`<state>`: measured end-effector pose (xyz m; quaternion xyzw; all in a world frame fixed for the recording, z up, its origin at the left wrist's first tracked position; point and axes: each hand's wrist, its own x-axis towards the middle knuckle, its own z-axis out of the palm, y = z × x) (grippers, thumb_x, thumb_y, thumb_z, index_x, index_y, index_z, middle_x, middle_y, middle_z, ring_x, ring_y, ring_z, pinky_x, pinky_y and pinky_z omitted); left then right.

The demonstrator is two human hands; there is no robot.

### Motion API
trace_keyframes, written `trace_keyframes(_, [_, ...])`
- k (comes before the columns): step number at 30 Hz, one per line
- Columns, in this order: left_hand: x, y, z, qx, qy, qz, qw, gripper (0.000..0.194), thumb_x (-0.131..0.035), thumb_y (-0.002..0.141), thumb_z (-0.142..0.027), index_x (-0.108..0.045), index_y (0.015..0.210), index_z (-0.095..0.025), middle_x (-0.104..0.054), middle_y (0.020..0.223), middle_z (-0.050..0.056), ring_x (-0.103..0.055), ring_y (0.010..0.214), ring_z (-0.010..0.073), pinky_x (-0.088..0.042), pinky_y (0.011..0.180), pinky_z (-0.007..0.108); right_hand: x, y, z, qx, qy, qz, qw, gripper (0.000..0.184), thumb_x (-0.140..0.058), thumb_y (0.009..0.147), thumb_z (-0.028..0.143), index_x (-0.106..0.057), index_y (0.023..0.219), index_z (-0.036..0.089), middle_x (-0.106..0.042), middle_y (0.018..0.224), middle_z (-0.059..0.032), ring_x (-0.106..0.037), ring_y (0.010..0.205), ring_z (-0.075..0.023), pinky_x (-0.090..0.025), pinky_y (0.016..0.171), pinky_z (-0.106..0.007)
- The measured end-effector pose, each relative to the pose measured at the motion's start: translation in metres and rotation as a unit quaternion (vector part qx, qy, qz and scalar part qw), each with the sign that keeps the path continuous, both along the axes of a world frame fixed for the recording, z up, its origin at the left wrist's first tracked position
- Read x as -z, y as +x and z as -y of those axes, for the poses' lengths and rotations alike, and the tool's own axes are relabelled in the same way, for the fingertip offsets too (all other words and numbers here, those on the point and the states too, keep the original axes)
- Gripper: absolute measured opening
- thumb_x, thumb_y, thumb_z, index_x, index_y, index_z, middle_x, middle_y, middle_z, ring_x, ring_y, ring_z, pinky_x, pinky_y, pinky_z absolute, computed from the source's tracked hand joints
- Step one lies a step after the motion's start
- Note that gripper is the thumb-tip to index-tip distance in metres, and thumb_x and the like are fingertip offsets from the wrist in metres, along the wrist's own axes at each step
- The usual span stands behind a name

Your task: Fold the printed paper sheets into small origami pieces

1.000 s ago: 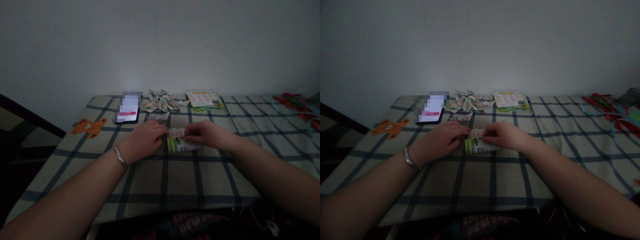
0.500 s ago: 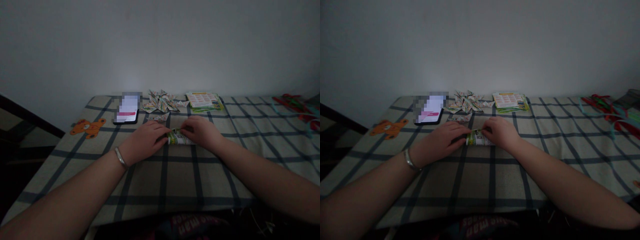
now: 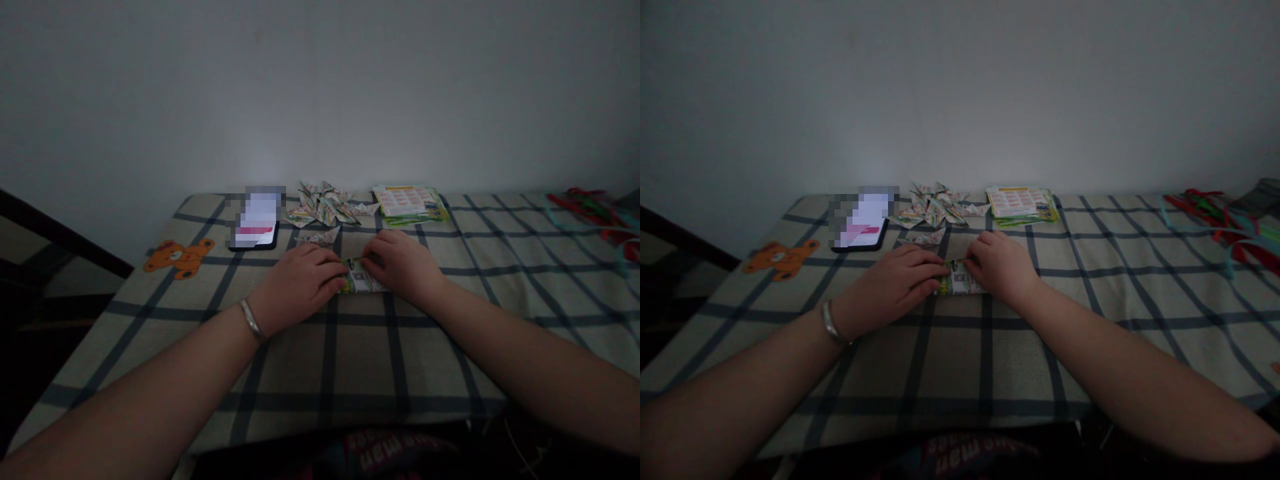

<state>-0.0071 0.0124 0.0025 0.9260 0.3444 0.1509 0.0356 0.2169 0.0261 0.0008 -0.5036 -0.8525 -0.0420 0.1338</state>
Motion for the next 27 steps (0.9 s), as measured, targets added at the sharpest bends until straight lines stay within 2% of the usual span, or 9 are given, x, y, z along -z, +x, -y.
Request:
trace_keyframes(6, [0.002,0.003,0.003,-0.025,0.009,-0.016,1.0,0.032,-0.051,0.094,-0.035,-0.065,0.12,-0.022,-0.062,0.121,0.008,-0.051,0.115,0.0264,-0.042,0.101,0.046,0.002,-0.002,0.001,0.021,0.011,0.026,0.999,0.015,-0.058,0.089,0.032,-0.065,0.089,0.018,-0.064,0.09,-0.0071,-0.058,0.09,-0.0246,-0.041,0.073,-0.034])
trace_keyframes(16, [0.006,0.006,0.006,-0.052,0.017,-0.015,0.998,0.034,-0.054,0.091,-0.033,-0.063,0.122,-0.022,-0.058,0.126,0.009,-0.048,0.12,0.0291,-0.039,0.104,0.049,0.007,-0.003,-0.005,0.018,-0.002,0.007,1.0,0.022,-0.062,0.087,0.039,-0.064,0.088,0.017,-0.063,0.091,-0.008,-0.057,0.09,-0.0252,-0.043,0.079,-0.035])
trace_keyframes(21, [0.006,0.012,0.009,-0.067,0.007,-0.005,0.998,0.032,-0.054,0.091,-0.032,-0.064,0.12,-0.021,-0.06,0.123,0.008,-0.05,0.116,0.0274,-0.04,0.103,0.049,0.007,-0.005,-0.007,0.026,-0.001,0.018,1.0,0.012,-0.058,0.089,0.025,-0.064,0.087,0.015,-0.063,0.091,-0.0087,-0.057,0.092,-0.025,-0.043,0.082,-0.035])
trace_keyframes(27, [0.007,0.015,0.011,-0.077,0.01,0.0,0.997,0.036,-0.055,0.091,-0.032,-0.061,0.124,-0.02,-0.06,0.121,0.008,-0.05,0.115,0.0276,-0.041,0.103,0.048,0.007,-0.007,-0.008,0.034,-0.01,0.023,0.999,0.011,-0.059,0.089,0.024,-0.064,0.087,0.014,-0.064,0.091,-0.0097,-0.057,0.092,-0.0259,-0.042,0.084,-0.036])
